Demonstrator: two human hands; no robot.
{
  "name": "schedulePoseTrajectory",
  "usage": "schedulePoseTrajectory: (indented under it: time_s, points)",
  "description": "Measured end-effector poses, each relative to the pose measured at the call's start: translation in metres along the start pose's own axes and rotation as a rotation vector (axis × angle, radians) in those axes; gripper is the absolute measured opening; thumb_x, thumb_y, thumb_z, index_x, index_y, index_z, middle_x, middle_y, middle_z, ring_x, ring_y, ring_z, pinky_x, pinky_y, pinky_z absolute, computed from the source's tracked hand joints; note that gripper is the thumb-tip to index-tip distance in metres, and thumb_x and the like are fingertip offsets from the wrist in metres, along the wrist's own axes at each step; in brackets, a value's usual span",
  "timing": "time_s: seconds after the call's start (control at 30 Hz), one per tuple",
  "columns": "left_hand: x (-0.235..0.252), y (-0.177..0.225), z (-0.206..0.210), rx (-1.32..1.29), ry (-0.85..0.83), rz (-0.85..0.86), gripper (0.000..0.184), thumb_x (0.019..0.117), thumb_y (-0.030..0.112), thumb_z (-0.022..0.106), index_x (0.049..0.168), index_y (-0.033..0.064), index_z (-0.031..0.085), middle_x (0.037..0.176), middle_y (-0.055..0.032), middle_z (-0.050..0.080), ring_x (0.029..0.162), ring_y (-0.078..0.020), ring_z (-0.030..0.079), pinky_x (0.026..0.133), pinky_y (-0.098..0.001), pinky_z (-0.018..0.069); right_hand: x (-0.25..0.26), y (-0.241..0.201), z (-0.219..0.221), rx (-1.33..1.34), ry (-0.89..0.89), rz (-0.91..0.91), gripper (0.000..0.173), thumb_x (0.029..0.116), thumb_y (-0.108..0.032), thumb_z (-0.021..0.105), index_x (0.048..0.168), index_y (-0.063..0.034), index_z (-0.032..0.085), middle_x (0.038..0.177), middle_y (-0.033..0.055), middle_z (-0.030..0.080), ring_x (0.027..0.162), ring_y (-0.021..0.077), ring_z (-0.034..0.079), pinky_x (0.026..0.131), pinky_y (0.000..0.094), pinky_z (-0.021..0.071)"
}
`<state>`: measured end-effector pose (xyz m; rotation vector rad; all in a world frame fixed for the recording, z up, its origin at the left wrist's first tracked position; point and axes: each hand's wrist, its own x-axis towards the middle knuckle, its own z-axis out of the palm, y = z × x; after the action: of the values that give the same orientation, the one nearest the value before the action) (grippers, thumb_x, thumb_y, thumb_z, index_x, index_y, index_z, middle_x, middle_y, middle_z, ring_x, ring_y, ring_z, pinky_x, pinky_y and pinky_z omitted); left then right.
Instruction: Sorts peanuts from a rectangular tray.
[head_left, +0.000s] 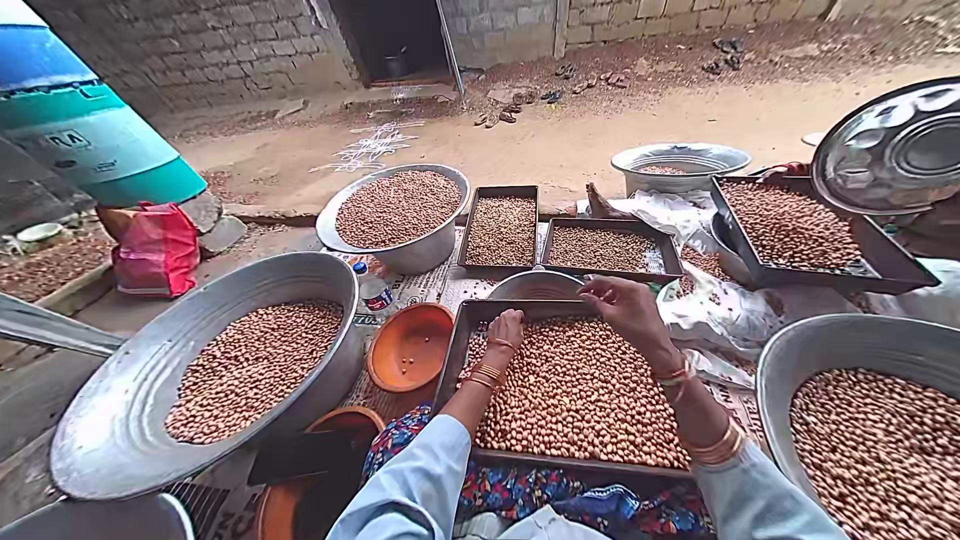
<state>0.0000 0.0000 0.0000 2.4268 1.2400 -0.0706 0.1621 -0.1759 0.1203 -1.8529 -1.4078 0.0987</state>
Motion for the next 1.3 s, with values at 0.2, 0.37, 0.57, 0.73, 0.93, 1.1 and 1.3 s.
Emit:
schedulePoseTrajectory:
  time_s: [0.2,0.37,0.57,0.73,0.93,1.1,1.3]
  points:
    - [-0.028,-0.045,-0.053,-0.022,0.249,-0.166,0.029,0.1027,0.016,0.056,0.126,0.0034,0.068,0.131,-0.022,0.064,0.127,-0.0373,0.061,0.107,-0.053,0.0485,0.014,0.046,0.086,-0.364,-0.501,0.189,0.025,0.1001,-0.026,0.061,0.115,-0.0129,0.076,0.117,0.0144,0.073,0.113,0.0348,0.068,0.093,0.0589,0.0499]
    - [-0.059,-0.087,-0.082,-0.029,0.359,-0.231,0.032,0.1001,0.012,0.061,0.131,0.0045,0.066,0.135,-0.0245,0.062,0.131,-0.0387,0.057,0.113,-0.0523,0.0431,0.007,0.051,0.111,-0.431,-0.531,0.026,0.026,0.1027,-0.021,0.055,0.117,-0.0105,0.075,0.116,0.0172,0.072,0.111,0.0377,0.068,0.09,0.0585,0.0514]
    - [-0.077,-0.082,-0.047,-0.069,0.048,-0.085,0.026,0.1018,0.014,0.059,0.124,0.0079,0.072,0.124,-0.0159,0.07,0.12,-0.0326,0.065,0.106,-0.0529,0.0486,0.005,0.044,0.114,-0.517,-0.573,0.022,0.027,0.1028,-0.012,0.051,0.119,-0.0057,0.072,0.117,0.0216,0.07,0.11,0.0418,0.067,0.088,0.0601,0.0509]
    - [-0.079,-0.074,-0.035,0.076,0.022,-0.097,0.032,0.103,0.007,0.049,0.126,0.008,0.071,0.131,-0.0167,0.067,0.123,-0.0357,0.064,0.103,-0.0541,0.0504,0.015,0.035,0.116,-0.659,-0.731,0.033,0.026,0.1006,-0.009,0.051,0.118,0.0021,0.067,0.123,0.0258,0.065,0.112,0.0435,0.065,0.089,0.0588,0.0505]
    - [-0.067,-0.068,-0.026,0.178,-0.085,-0.11,0.031,0.1026,0.009,0.053,0.129,0.003,0.068,0.135,-0.0207,0.065,0.128,-0.0385,0.06,0.105,-0.0563,0.0489,0.039,-0.016,0.108,-0.24,-0.497,-0.154,0.026,0.1028,-0.026,0.061,0.117,-0.0066,0.071,0.107,0.0172,0.07,0.099,0.0358,0.069,0.085,0.0566,0.0539]
    - [-0.061,-0.071,-0.025,0.038,-0.049,-0.071,0.03,0.1001,0.007,0.054,0.126,0.003,0.068,0.132,-0.0205,0.065,0.128,-0.0376,0.061,0.106,-0.0564,0.0479,0.032,-0.049,0.105,0.003,-0.234,-0.259,0.015,0.0989,-0.017,0.064,0.108,-0.011,0.076,0.093,0.0094,0.072,0.081,0.0269,0.07,0.073,0.0512,0.056]
    - [-0.059,-0.053,-0.016,0.045,-0.057,0.063,0.032,0.1015,0.007,0.051,0.128,0.003,0.068,0.135,-0.0205,0.063,0.13,-0.0368,0.059,0.108,-0.0535,0.0478,0.007,-0.024,0.102,-0.22,-0.543,-0.041,0.026,0.1021,-0.022,0.057,0.119,-0.0125,0.074,0.115,0.0131,0.074,0.111,0.033,0.069,0.093,0.057,0.0516]
